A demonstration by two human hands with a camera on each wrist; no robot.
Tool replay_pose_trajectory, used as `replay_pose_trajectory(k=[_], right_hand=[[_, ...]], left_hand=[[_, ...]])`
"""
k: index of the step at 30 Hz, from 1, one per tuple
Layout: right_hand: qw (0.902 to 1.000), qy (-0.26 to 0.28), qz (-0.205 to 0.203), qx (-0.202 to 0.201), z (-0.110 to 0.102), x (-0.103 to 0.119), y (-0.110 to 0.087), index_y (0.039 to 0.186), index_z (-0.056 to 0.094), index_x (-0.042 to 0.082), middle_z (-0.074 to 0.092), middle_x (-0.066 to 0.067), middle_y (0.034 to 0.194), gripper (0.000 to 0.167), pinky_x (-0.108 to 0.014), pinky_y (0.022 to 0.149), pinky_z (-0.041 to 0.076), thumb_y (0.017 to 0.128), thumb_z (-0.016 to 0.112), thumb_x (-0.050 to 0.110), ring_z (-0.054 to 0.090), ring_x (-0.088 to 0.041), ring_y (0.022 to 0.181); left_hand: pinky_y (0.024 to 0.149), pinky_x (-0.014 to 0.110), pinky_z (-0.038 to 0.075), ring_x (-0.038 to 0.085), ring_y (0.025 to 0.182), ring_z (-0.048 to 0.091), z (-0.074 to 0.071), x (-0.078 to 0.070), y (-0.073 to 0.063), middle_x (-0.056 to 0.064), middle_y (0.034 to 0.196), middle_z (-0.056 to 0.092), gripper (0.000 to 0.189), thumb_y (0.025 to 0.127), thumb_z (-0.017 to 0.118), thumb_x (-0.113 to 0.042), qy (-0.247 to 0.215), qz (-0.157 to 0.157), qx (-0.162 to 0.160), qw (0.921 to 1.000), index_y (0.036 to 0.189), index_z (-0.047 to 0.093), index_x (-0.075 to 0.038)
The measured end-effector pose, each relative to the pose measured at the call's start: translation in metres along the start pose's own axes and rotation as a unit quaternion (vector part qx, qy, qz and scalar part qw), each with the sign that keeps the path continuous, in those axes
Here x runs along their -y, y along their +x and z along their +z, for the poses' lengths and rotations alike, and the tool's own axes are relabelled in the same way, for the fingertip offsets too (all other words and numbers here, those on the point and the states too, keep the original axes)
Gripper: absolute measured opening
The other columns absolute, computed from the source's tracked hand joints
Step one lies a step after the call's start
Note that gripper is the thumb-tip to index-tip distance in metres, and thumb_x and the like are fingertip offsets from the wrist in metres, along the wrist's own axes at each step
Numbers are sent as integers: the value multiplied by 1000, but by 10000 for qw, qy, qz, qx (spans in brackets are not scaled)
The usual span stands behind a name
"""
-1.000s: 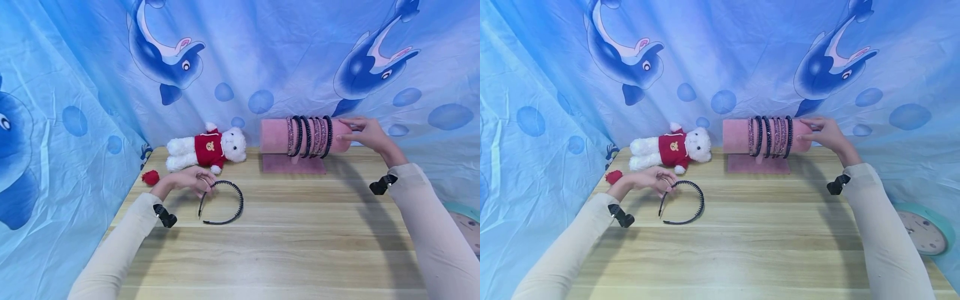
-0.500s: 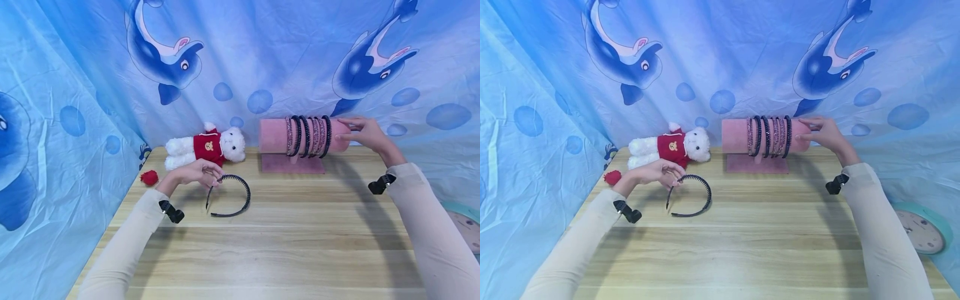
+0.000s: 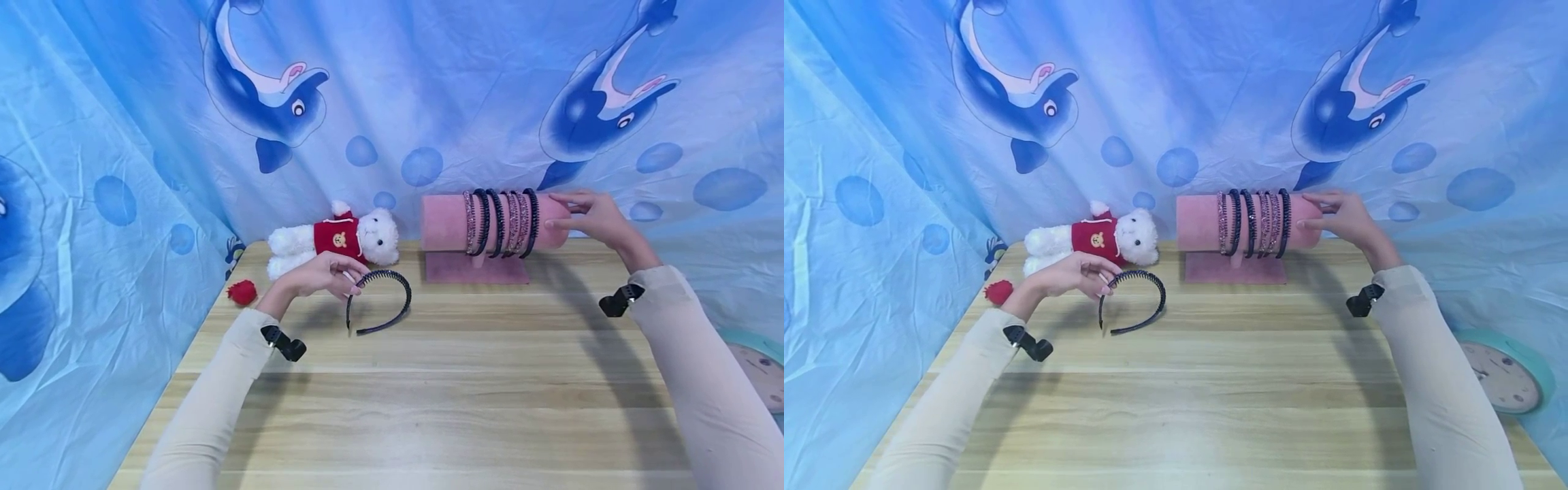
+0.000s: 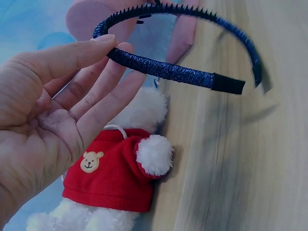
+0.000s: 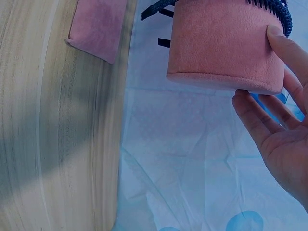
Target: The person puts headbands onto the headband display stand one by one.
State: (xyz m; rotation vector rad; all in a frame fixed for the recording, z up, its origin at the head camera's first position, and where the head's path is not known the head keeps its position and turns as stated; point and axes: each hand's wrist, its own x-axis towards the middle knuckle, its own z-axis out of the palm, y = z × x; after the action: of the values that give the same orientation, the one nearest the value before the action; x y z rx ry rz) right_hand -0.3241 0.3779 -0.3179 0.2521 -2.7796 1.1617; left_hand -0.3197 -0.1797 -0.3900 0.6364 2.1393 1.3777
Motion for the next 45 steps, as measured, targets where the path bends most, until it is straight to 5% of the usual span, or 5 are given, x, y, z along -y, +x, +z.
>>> replay_pose_trajectory(k=[6, 14, 20, 45], right_hand=[[10000, 43, 61, 27, 0, 4, 1, 150, 50, 9, 44, -20, 153, 71, -7, 74, 51, 88, 82, 25, 54, -39, 125], [10000, 54, 51, 1, 0, 3, 0, 148, 52, 8, 46, -19, 152, 69, -8, 74, 52, 88, 82, 23, 58, -14, 110], [9999, 125, 41, 49, 0, 3, -1, 149, 50, 8, 42, -22, 155, 69, -6, 74, 51, 89, 81, 21, 54, -38, 125], [10000, 90, 23, 35, 1, 0, -2, 149, 50, 7, 41, -24, 156, 70, -5, 74, 50, 89, 81, 24, 52, -45, 127]], left_hand=[[85, 47, 64, 23, 94, 75, -1, -5, 1, 13, 113, 70, 48, 88, 75, 1, -221, 187, -357, 9989, 134, 61, 3], [85, 50, 63, 22, 90, 75, 1, -12, 6, 24, 112, 68, 47, 89, 71, 6, -690, 514, -907, 9922, 135, 59, 6], [84, 45, 64, 17, 88, 73, 8, -17, 14, 11, 110, 68, 50, 89, 74, 3, -860, 609, -1296, 9859, 136, 60, 2], [83, 50, 62, 12, 82, 74, 42, -53, 69, 3, 96, 70, 46, 85, 79, 1, -1585, 1284, -2757, 9393, 129, 68, -3]])
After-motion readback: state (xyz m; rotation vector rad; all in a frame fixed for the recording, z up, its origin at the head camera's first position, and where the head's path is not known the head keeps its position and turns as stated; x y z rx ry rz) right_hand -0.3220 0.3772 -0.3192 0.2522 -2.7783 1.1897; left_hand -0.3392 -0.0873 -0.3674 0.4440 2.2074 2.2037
